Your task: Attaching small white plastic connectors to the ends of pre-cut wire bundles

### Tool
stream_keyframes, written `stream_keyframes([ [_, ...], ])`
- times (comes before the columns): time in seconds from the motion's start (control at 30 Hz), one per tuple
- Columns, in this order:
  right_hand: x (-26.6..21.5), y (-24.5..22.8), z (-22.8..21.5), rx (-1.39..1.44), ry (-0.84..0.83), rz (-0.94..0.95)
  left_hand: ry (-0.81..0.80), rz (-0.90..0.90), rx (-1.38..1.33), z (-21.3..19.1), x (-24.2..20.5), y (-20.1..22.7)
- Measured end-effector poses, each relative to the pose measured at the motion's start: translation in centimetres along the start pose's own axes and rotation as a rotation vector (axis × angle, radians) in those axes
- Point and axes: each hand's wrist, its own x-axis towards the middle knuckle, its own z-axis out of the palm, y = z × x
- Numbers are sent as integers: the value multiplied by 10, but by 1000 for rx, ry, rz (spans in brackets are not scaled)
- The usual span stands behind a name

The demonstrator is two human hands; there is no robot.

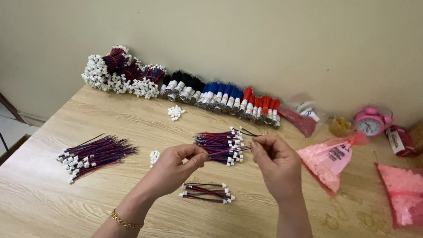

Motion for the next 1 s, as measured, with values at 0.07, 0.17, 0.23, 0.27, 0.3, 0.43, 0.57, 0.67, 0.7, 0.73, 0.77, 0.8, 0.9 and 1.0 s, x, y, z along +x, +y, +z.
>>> stream_keyframes([
  [0.07,-3,-8,3,-61,9,6,25,-16,5,1,-2,-1],
  [0.17,-9,-25,9,-392,3,-133,79,38,53,0,-4,-5],
  [0.23,-13,-32,18,-662,-14,-276,105,103,95,1,-7,-5],
  [0.27,-15,-33,25,-726,-98,-305,110,158,153,2,-8,-2],
  [0.3,-17,-35,32,-790,-182,-333,116,213,211,2,-8,2],
  [0.43,-10,-42,50,-866,-337,-478,127,373,325,2,-1,-9],
  [0.57,-12,-42,57,-617,-430,-60,158,263,230,0,-6,-12],
  [0.67,-9,-38,58,-533,-413,21,171,62,-193,2,-3,-28],
  [0.7,-8,-36,58,-508,-389,35,184,13,-409,2,-1,-36],
  [0.73,-8,-29,60,-510,-394,42,186,5,-413,5,0,-44],
  [0.77,-9,-22,62,-464,-390,62,173,-5,-467,7,1,-52],
  [0.8,-8,-15,64,-414,-385,77,162,-11,-518,8,3,-59],
  [0.9,-10,-26,70,-411,-374,101,174,-45,-624,11,0,-60],
  [1.0,-12,-29,75,-390,-393,90,206,-48,-644,17,3,-74],
])
